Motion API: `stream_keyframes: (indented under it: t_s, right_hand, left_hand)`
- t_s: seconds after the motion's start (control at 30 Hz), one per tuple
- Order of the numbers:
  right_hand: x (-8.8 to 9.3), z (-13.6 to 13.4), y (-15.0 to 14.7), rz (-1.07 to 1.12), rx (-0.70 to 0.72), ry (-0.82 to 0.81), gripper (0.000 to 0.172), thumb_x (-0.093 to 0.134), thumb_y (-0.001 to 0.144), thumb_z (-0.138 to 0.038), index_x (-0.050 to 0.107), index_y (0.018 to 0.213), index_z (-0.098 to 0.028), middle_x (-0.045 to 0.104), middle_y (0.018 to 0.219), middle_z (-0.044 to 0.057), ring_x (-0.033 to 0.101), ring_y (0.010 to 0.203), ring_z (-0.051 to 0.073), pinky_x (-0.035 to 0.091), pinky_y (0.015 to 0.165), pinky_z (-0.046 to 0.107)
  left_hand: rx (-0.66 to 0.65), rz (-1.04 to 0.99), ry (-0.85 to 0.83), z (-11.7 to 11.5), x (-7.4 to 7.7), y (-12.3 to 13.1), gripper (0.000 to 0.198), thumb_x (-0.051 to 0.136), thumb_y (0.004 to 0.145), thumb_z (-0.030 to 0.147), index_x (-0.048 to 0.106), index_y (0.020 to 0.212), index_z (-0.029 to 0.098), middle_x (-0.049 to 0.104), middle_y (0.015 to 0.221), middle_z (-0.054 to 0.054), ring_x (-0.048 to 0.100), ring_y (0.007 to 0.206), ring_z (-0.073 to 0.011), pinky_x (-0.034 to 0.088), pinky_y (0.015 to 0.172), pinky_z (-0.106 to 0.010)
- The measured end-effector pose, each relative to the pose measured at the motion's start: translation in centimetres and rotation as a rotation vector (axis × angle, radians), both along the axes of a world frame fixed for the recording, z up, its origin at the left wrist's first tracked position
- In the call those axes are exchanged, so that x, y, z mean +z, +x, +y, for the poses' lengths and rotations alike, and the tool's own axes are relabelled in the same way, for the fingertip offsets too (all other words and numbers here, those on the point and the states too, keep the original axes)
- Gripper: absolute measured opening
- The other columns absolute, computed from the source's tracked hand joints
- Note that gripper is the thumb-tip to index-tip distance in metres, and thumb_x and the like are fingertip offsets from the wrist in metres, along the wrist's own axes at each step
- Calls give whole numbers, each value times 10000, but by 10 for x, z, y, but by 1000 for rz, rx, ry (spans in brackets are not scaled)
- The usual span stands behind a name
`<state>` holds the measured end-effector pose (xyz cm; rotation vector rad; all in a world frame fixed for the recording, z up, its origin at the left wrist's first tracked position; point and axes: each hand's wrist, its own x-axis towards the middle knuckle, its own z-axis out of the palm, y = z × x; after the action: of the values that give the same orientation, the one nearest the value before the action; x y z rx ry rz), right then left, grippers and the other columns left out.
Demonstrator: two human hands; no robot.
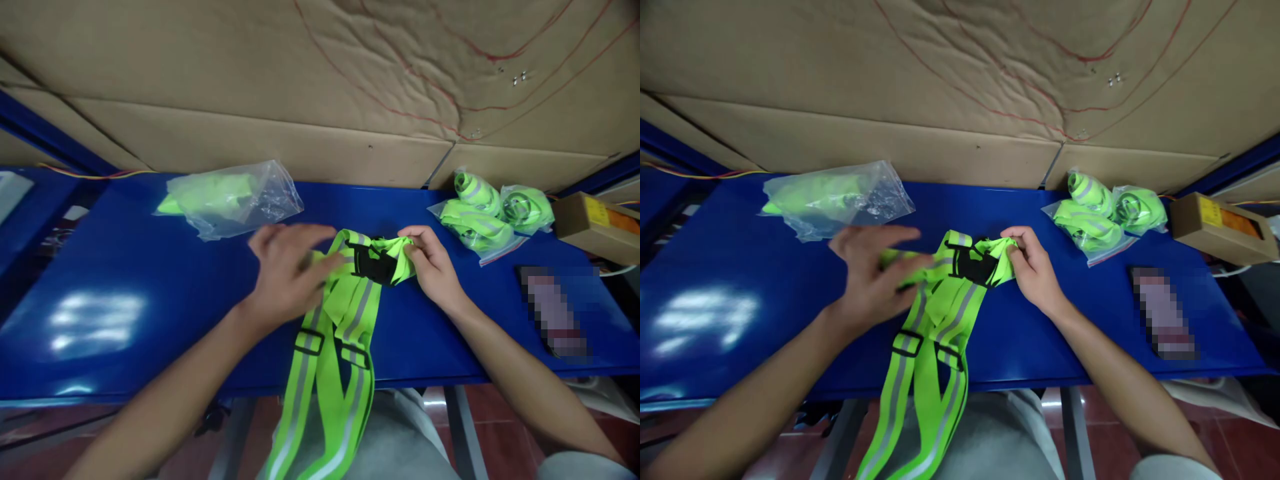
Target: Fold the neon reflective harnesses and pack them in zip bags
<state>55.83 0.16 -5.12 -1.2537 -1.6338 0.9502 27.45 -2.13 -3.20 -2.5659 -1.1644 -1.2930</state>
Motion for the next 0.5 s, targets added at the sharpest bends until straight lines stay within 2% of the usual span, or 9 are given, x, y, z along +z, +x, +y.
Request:
stream_keyframes:
  t_s: [0.07,0.13,0.2,0.27,0.37,0.5]
  right_hand:
    - [0,0,-3,17,2,-13,196,497,1019,-379,576,1124,-233,577,799,-15,478,604,126,403,545,252]
    - [1,-2,-6,5,14,-2,204,502,1026,-403,571,1120,-236,553,783,-20,472,615,128,404,556,254]
    - [0,-6,-10,-29,43,3,226,501,1039,-432,563,1144,-242,548,792,-21,471,623,126,398,559,254]
    - [-1,-9,-12,-65,64,-2,252,487,1052,-463,559,1168,-251,552,808,-19,472,626,124,396,563,255]
    - [-3,-13,-15,-78,68,-7,280,476,1056,-498,559,1175,-259,566,832,-9,492,638,131,412,571,261]
    - [-2,-16,-15,-99,71,20,261,470,1061,-484,572,1165,-267,584,868,9,514,660,143,423,574,277]
  left_hand:
    - [-194,135,-105,-7,2,7,325,659,826,221,685,1132,329,704,1265,-54,636,1192,-342,265,1131,-629]
    - [-271,210,-238,-9,1,14,316,667,853,376,682,1157,291,736,1177,-75,649,1165,-336,261,1149,-611]
    - [-241,235,-315,-9,-2,19,415,688,845,521,683,1166,257,741,1121,-98,650,1127,-338,276,1146,-599]
    - [-194,270,-305,-8,-6,22,454,681,867,556,675,1195,241,728,1135,-116,637,1118,-336,301,1120,-587]
    - [-139,326,-212,-9,-12,24,372,614,959,447,647,1252,221,691,1162,-133,615,1120,-314,349,1050,-552]
    - [-113,302,-178,-12,-14,27,299,623,964,345,650,1225,202,662,1180,-134,593,1118,-301,359,994,-517]
